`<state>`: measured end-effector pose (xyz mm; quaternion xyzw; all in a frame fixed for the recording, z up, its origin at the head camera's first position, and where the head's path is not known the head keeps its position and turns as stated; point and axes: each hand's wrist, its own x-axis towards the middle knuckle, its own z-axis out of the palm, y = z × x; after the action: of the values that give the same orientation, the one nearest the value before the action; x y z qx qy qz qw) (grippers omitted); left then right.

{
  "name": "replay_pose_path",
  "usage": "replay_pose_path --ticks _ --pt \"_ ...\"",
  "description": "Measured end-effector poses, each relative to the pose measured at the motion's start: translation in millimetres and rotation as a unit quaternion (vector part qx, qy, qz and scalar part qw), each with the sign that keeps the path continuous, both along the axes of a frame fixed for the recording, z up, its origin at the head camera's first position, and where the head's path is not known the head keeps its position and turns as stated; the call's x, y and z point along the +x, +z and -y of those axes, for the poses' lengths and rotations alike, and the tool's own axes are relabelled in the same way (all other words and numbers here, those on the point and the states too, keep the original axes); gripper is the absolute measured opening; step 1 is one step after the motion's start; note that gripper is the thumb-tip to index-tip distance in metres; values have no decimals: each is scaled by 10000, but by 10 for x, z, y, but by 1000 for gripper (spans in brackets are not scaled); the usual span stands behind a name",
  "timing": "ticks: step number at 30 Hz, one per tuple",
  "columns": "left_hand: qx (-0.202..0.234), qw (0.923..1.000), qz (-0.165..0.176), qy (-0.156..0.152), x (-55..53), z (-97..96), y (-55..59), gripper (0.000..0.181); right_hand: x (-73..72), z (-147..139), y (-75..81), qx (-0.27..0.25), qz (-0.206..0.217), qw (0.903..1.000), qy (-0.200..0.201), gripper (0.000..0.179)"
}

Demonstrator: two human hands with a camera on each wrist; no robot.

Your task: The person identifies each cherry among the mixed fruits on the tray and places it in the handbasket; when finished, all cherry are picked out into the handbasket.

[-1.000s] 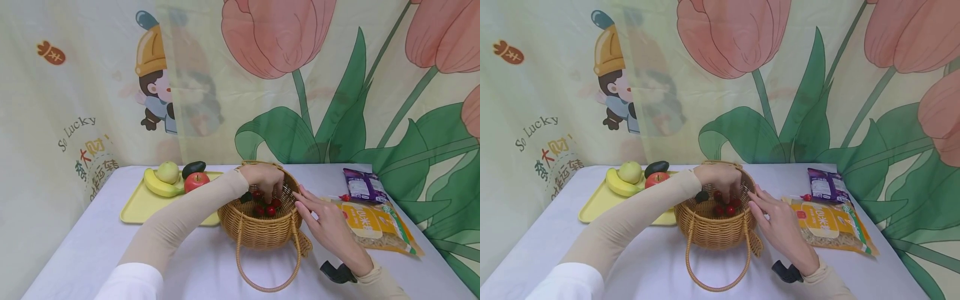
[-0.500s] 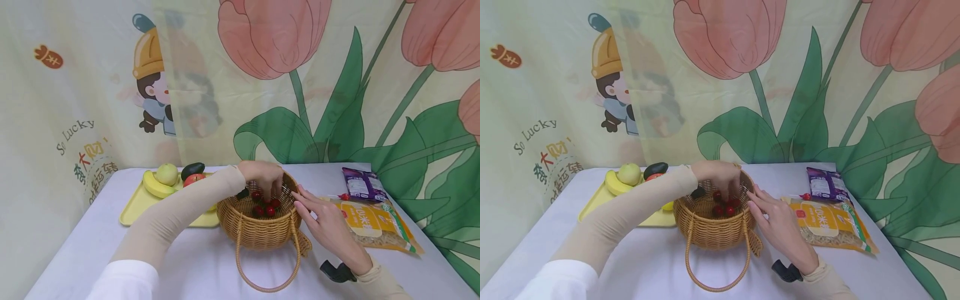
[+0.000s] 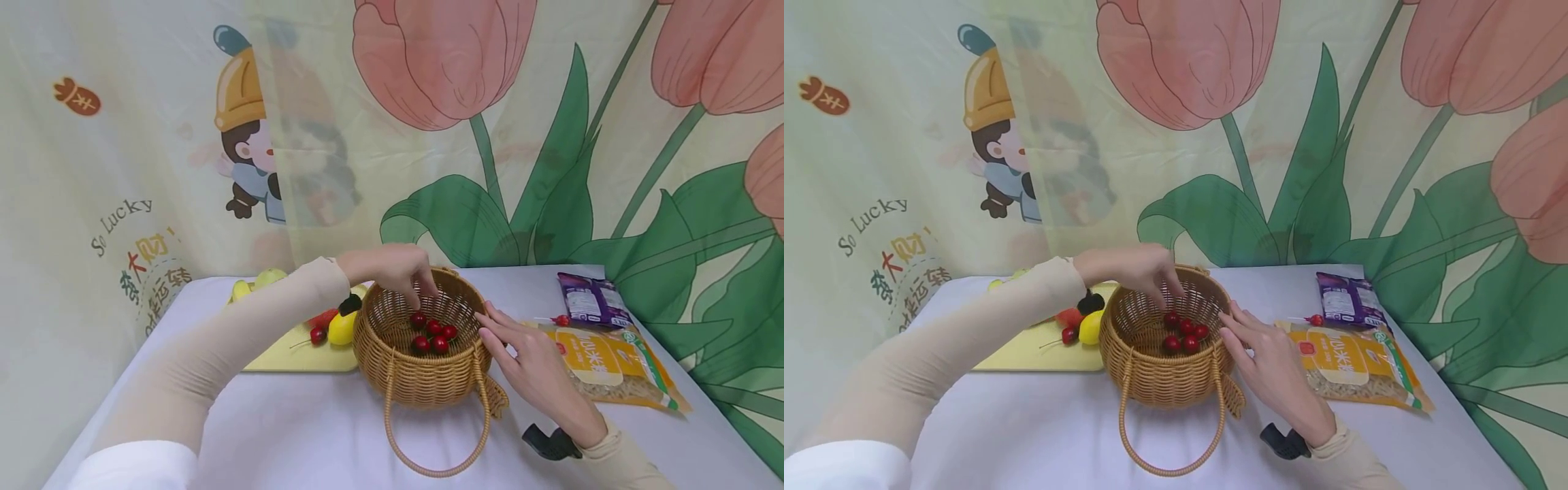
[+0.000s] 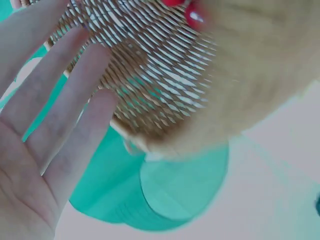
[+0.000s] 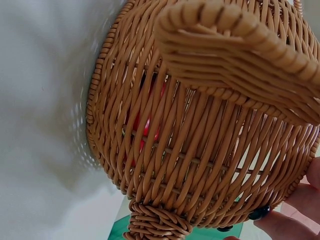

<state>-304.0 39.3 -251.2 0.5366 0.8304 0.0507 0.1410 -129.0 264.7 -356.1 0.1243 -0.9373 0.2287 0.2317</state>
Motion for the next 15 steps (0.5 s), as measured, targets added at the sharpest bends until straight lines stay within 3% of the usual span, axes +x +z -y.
replay_pose_path --ticks 7,11,15 --pt "642 9979 -64 -9 1 497 60 36 4 -6 0 -12 -16 10000 -16 39" --pt "1162 9921 -86 468 26 863 29 37 2 -3 -2 -32 38 10000 -32 39" --pt "1712 9797 -28 1044 59 1283 -87 36 -4 -2 3 -58 97 9999 -36 40"
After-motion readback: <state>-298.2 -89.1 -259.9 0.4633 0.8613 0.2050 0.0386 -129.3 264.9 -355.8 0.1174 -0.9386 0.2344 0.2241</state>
